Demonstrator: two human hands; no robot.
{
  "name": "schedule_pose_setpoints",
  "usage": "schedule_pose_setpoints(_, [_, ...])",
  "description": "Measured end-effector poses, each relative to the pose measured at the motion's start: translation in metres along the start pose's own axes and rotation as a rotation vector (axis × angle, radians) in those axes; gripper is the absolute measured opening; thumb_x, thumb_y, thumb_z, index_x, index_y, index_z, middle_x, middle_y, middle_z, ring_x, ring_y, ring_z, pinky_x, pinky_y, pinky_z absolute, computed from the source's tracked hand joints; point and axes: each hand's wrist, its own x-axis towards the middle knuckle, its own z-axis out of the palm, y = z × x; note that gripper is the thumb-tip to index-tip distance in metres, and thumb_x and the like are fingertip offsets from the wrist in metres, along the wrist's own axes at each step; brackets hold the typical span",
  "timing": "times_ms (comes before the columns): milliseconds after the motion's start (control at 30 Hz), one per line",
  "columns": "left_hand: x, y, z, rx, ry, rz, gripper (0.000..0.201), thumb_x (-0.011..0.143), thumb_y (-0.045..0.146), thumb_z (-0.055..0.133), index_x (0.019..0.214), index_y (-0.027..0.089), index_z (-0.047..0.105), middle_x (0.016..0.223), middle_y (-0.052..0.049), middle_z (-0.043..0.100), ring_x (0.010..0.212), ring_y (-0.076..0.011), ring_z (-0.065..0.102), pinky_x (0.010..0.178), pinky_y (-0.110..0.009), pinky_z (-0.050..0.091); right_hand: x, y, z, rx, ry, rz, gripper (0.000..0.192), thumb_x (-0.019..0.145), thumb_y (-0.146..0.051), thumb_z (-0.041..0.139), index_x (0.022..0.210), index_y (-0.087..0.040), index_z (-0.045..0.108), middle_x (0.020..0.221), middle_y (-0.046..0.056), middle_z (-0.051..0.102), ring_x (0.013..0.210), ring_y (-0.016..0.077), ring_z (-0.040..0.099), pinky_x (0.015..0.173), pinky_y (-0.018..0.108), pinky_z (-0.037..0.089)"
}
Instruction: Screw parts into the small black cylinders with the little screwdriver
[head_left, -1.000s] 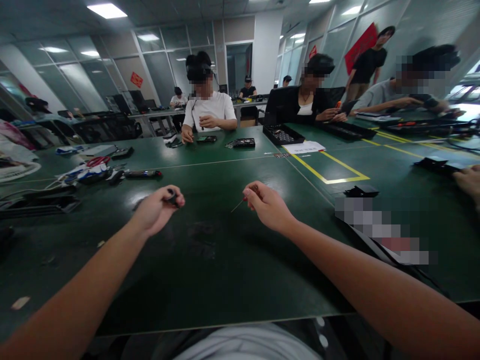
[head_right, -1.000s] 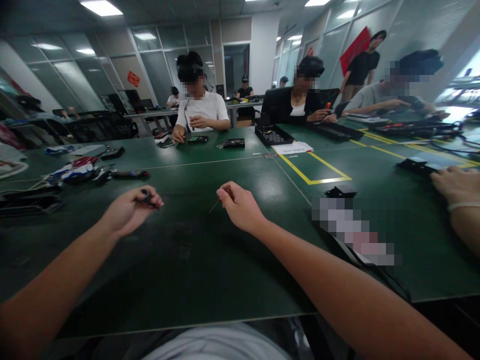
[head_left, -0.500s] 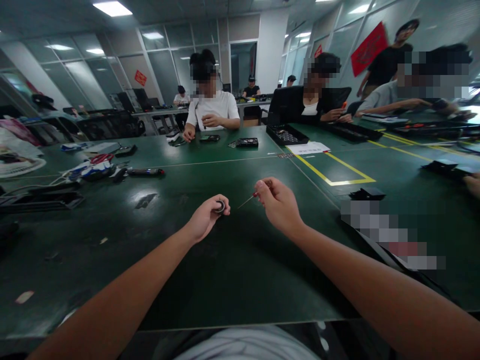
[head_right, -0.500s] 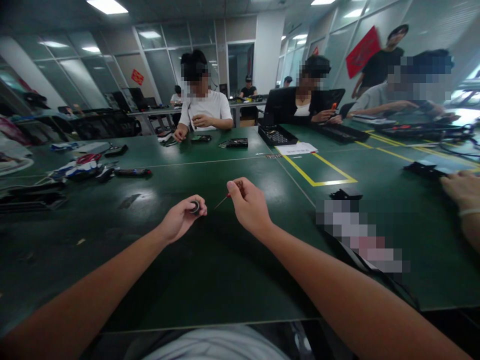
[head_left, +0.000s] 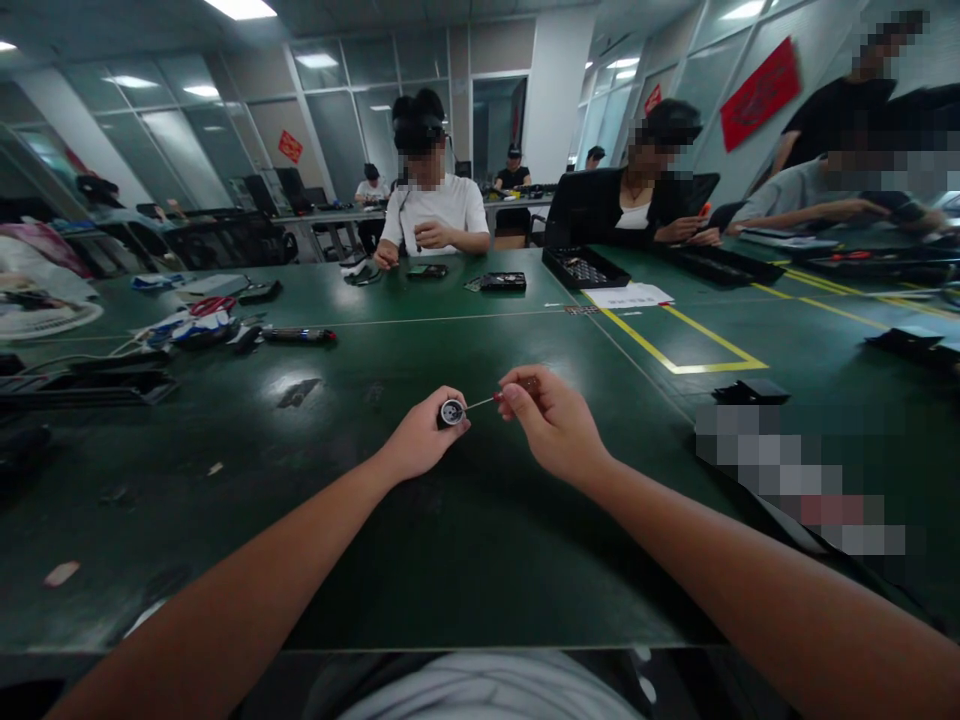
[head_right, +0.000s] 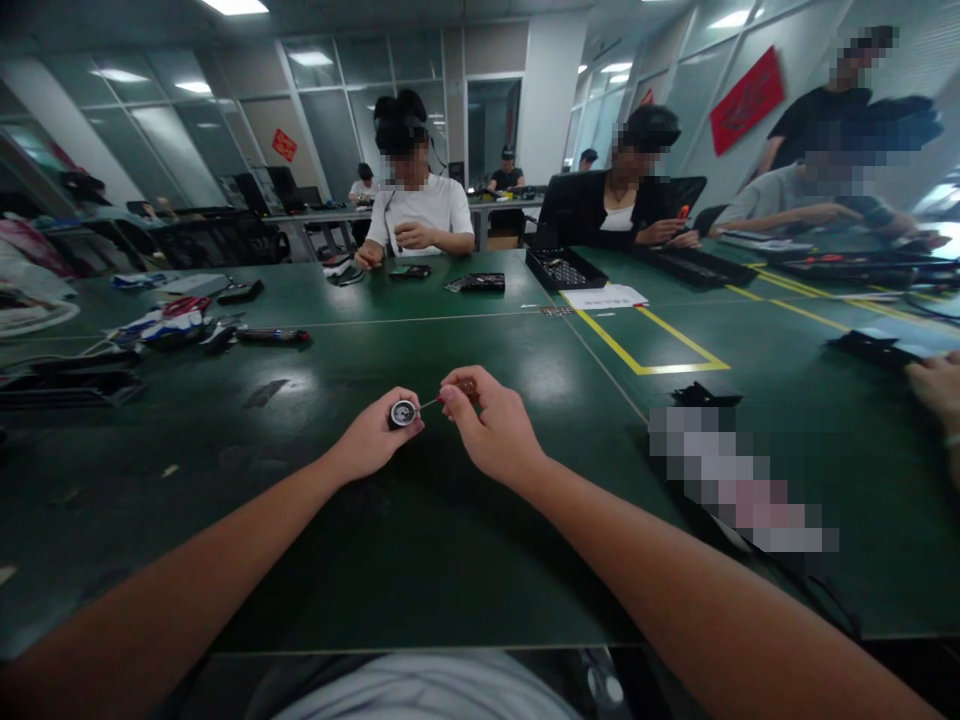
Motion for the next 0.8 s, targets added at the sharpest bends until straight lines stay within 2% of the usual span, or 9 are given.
schedule_pose_setpoints(233, [-0.0011,0.0043,-0.0001,0.007,-0.042,0.023,0.02,0.084,0.029,0.069,0.1,0.022,0.06,0.093,0.0,0.065,0.086,-0.0195,0.06,0.079,-0.033,0.044,0.0002,-0.0027,0.0,-0.014,-0.029,-0.013,0.015,0.098,-0.035,0.051,0.1,-0.022,0.059,0.076,0.001,0.07,0.071,0.0164,0.068,0.069,0.03,0.051])
schedule_pose_setpoints(433, [0.0001,-0.0025,0.0012,-0.004,0.005,0.022,0.021,0.085,0.033,0.069,0.101,0.021,0.061,0.095,-0.002,0.066,0.089,-0.0206,0.061,0.081,-0.033,0.046,0.002,0.0003,0.0009,-0.045,0.056,0.021,0.016,0.099,-0.036,0.049,0.097,-0.023,0.058,0.08,0.002,0.07,0.072,0.0169,0.068,0.069,0.031,0.051])
schedule_pose_setpoints(633, [0.0006,-0.004,0.0018,-0.02,-0.011,0.027,0.021,0.086,0.034,0.069,0.1,0.021,0.061,0.094,-0.001,0.067,0.088,-0.0201,0.062,0.081,-0.033,0.046,0.0008,-0.0011,0.0001,-0.057,-0.015,-0.008,0.015,0.098,-0.036,0.051,0.1,-0.023,0.059,0.079,0.001,0.07,0.073,0.0175,0.068,0.07,0.031,0.051])
schedule_pose_setpoints(800, [0.0007,-0.0033,0.0022,-0.041,-0.021,0.03,0.02,0.086,0.033,0.069,0.1,0.021,0.061,0.094,-0.001,0.067,0.089,-0.0202,0.063,0.082,-0.033,0.046,0.0004,-0.0021,0.0033,-0.068,0.044,-0.002,0.015,0.098,-0.035,0.05,0.1,-0.023,0.057,0.081,0.002,0.07,0.074,0.018,0.068,0.072,0.033,0.051])
